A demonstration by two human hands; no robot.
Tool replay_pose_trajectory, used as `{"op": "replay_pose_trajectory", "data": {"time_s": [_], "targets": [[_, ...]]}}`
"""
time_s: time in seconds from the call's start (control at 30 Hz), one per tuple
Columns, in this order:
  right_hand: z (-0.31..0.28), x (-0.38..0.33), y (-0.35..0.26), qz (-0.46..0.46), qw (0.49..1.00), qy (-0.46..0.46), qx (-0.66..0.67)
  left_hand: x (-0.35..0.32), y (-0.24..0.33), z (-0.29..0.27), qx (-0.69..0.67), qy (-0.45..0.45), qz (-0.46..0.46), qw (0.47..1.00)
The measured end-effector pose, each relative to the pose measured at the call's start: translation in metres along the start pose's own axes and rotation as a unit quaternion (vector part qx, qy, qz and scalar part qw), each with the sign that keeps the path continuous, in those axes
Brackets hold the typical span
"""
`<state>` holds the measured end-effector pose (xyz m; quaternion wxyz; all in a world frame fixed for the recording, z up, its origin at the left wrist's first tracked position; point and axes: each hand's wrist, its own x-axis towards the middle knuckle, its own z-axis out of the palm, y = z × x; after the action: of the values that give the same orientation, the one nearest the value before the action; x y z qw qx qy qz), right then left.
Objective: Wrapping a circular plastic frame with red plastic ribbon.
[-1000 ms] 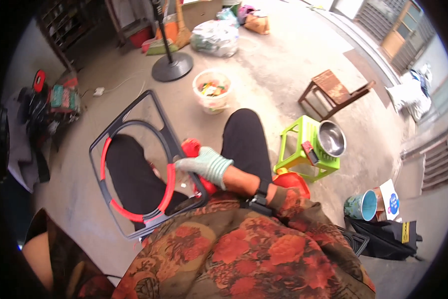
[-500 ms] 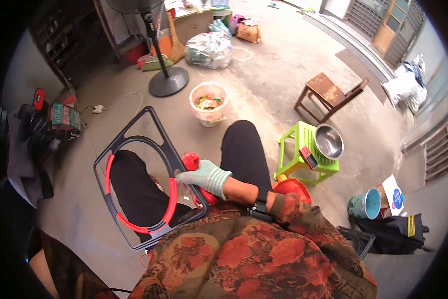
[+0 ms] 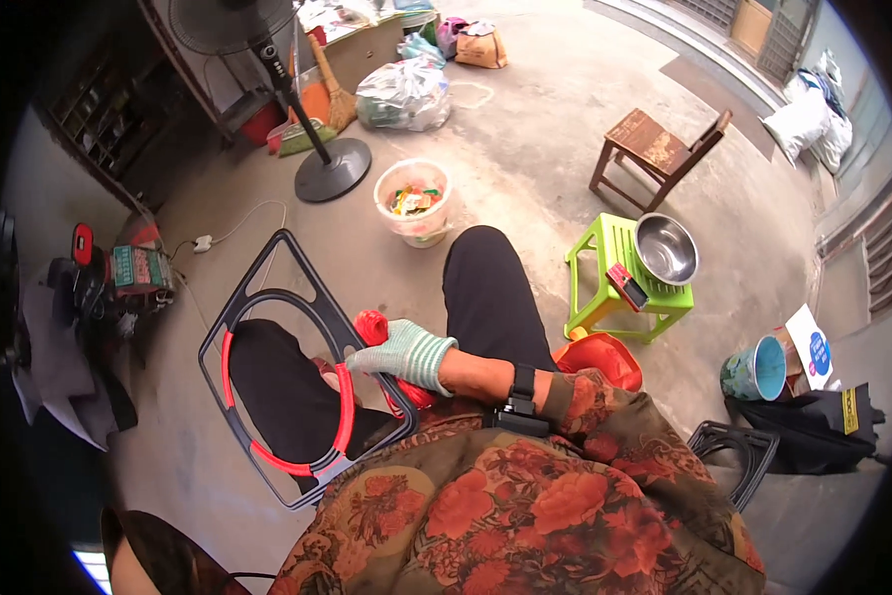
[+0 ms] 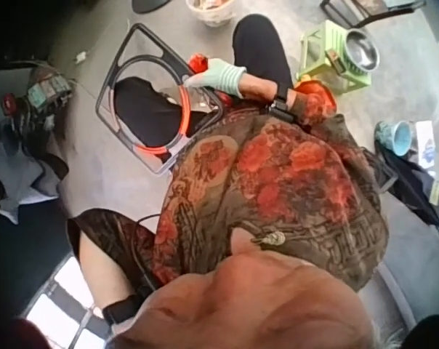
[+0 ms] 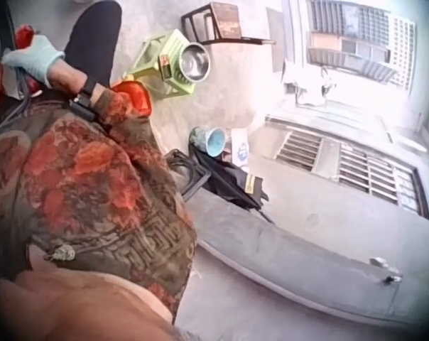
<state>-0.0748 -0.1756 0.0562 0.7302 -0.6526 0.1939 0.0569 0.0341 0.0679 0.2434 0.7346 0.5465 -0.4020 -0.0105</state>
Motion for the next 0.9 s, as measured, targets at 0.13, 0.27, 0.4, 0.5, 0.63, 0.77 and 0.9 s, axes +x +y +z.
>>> {"op": "replay_pose_trajectory", "data": {"time_s": [0.13, 0.27, 0.4, 0.5, 0.63, 0.77, 0.9], "targets": [[0.005, 0.004, 0.004, -0.024, 0.999, -0.040, 0.021, 0.014, -0.004, 0.016, -0.005, -0.026, 0.018, 1.000], [0.001, 0.000, 0.003, 0.002, 0.999, -0.036, -0.020, 0.021, 0.005, 0.019, 0.024, -0.043, 0.027, 0.998], [-0.007, 0.002, 0.005, -0.042, 0.999, -0.020, 0.026, 0.020, 0.013, 0.020, 0.063, -0.053, 0.014, 0.997], [-0.010, -0.005, -0.010, 0.009, 1.000, -0.027, 0.010, 0.020, 0.010, 0.025, 0.072, -0.059, 0.006, 0.996], [-0.006, -0.007, -0.012, 0.031, 0.999, -0.039, 0.023, 0.020, -0.008, 0.041, 0.049, -0.069, 0.008, 0.996], [-0.002, -0.008, -0.009, -0.025, 0.999, -0.033, 0.020, 0.022, -0.022, 0.056, 0.031, -0.074, 0.028, 0.996], [-0.002, -0.006, -0.001, -0.054, 0.998, -0.030, 0.004, 0.019, -0.026, 0.061, 0.040, -0.072, 0.036, 0.996]]}}
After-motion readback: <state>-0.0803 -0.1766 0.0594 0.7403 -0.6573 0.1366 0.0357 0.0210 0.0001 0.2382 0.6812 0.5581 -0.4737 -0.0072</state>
